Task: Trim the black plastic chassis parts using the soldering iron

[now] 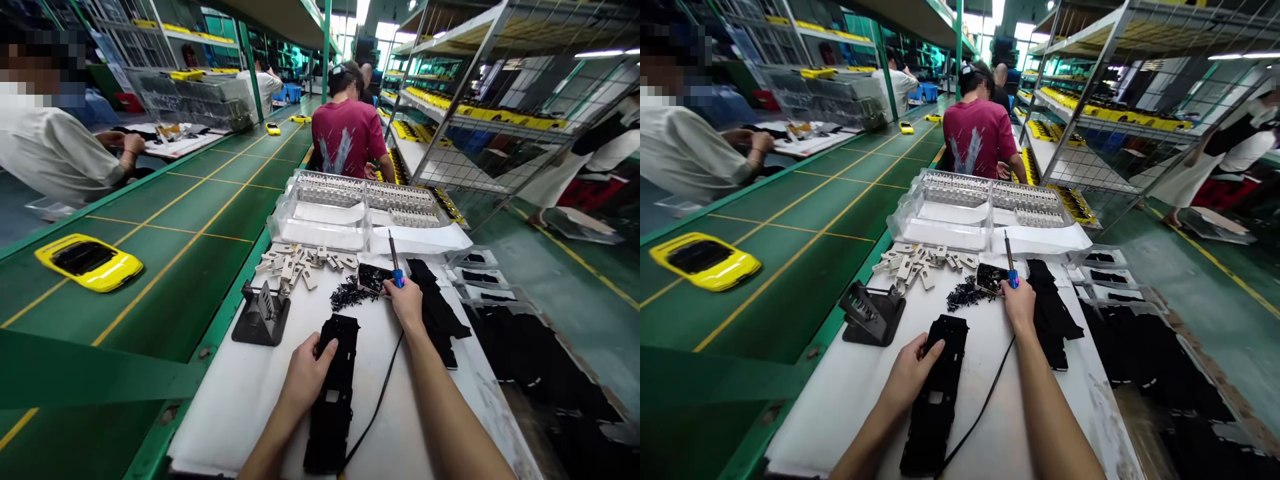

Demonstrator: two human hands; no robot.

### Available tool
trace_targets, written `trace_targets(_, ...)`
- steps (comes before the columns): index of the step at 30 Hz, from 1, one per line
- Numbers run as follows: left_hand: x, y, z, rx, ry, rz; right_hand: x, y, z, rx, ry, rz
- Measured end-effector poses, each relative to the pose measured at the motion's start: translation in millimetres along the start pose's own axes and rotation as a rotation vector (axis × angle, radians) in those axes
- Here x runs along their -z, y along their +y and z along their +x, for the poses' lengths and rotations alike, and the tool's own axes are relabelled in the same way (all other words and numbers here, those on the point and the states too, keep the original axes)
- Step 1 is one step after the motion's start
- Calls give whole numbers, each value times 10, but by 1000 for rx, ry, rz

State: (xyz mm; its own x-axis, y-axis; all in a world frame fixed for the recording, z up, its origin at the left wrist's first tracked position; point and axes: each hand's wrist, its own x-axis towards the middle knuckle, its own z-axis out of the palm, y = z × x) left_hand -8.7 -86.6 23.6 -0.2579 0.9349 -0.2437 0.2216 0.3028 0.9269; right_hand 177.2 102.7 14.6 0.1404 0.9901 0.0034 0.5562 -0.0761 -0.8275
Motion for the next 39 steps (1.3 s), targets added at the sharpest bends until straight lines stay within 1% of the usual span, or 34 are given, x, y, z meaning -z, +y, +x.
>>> trace_targets(4, -29, -16, 3, 0, -10, 8, 76, -93, -81, 24, -52, 289)
trace_targets(8, -47, 0, 9, -13, -43, -12, 212, -273, -284, 38, -117, 481)
trace_targets(10, -56, 49, 28, -29, -51, 0, 299, -386, -421, 33, -169, 571)
trace_targets(13, -64, 186, 62, -52, -31, 54, 424, -553, -652, -5, -290, 669)
trace_targets(15, -65, 302, 70, -64, -14, 94, 483, -644, -809, -21, -368, 641)
trace_targets(18, -67, 458, 43, -79, -1, 147, 519, -730, -1013, -20, -423, 533)
trace_targets(20, -77, 529, 0, -98, -4, 160, 516, -754, -1103, 13, -395, 440)
trace_targets(21, -85, 554, -27, -109, -8, 158, 510, -758, -1131, 59, -361, 392)
trace_targets(23, -104, 584, -83, -129, -19, 142, 496, -757, -1158, 193, -287, 317)
trace_targets(25, -119, 600, -136, -141, -25, 124, 485, -751, -1163, 302, -244, 278)
trace_targets(27, -122, 606, -176, -147, -29, 118, 479, -746, -1165, 327, -244, 260)
trace_targets(31, -81, 600, -218, -171, -32, 122, 490, -742, -1183, 274, -224, 222)
trace_targets(34, -33, 591, -234, -220, -74, 77, 519, -729, -1177, 187, -219, 222)
trace_targets(36, -10, 589, -241, -247, -113, 50, 547, -715, -1160, 130, -267, 260)
trace_targets(39, 0, 588, -244, -279, -132, 68, 596, -704, -1141, 76, -392, 321)
